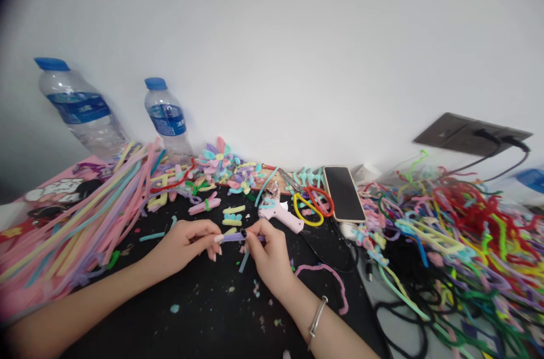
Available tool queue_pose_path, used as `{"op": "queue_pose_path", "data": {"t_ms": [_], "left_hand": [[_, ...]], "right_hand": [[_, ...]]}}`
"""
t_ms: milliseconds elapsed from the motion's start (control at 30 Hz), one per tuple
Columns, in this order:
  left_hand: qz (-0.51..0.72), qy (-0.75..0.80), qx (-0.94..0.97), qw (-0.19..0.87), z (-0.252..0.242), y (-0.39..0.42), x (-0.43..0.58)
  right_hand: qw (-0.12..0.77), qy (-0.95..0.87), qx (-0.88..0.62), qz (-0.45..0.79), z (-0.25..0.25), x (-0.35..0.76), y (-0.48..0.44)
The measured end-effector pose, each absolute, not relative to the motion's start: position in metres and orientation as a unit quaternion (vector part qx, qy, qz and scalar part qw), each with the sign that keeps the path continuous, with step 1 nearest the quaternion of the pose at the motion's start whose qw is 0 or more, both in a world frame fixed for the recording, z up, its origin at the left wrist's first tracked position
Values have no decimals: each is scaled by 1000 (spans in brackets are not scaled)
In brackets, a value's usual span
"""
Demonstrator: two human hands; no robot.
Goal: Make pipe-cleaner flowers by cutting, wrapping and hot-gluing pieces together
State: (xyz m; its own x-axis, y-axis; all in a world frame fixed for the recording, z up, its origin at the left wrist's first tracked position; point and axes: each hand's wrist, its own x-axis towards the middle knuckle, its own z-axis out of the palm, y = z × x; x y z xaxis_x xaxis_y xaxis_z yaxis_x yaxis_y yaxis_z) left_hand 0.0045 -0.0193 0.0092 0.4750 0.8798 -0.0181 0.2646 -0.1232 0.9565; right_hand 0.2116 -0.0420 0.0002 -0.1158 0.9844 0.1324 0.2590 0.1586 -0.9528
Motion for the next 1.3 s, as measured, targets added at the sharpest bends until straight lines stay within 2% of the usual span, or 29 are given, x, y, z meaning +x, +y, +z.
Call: {"op": "queue_pose_path", "data": {"t_ms": [300,500,867,1067,1300], "left_hand": [[275,430,748,424,6,-17,3],[275,396,791,377,8,-22,5],[301,420,724,457,8,-21,5],[334,458,675,471,9,-21,8],[351,460,668,468,10,-21,7]], "right_hand": [[454,-696,-468,300,5,212,-40],[422,-708,-480,301,5,208,-43],[425,-649,-481,407,3,208,-42],[425,-644,-475,423,3,206,-43],[380,-674,-476,419,0,206,-43]]}}
